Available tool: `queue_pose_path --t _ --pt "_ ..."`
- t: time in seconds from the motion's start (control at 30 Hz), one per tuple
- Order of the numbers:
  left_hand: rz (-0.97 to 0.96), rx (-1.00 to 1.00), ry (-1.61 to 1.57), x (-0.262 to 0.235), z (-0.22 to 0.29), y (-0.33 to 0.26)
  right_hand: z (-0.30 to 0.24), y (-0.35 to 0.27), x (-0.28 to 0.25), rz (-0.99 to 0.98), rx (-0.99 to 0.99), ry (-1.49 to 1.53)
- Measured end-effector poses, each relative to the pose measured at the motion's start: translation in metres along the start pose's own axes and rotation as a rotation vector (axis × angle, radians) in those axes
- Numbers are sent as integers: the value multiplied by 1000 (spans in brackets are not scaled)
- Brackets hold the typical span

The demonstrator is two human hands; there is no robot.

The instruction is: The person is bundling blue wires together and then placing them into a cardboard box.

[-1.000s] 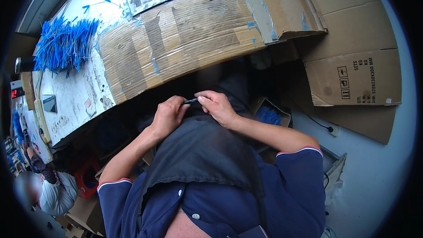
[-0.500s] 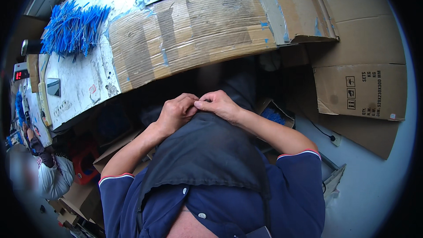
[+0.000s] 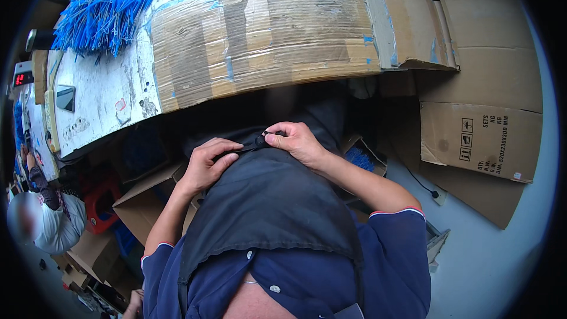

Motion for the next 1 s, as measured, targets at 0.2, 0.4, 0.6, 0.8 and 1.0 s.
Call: queue_pose_path --t 0.2,0.4,0.6,0.8,1.0 --pt "5 10 62 14 9 9 0 -3 2 -6 -13 29" --pt "-5 -186 -82 20 -3 11 0 -1 0 1 -47 -52" --pt "213 91 158 16 24 14 2 0 -1 21 8 -53" --pt "246 -123 124 19 5 13 -5 -3 8 -63 -9 -137" --pt "277 43 -25 25 19 14 -6 -6 21 -144 -9 -4"
Point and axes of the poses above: each hand's wrist, its own y-axis towards the middle knuckle, its own x-axis out of the palm, z = x × y, the point moved 9 cm from there along y, towards the middle knuckle
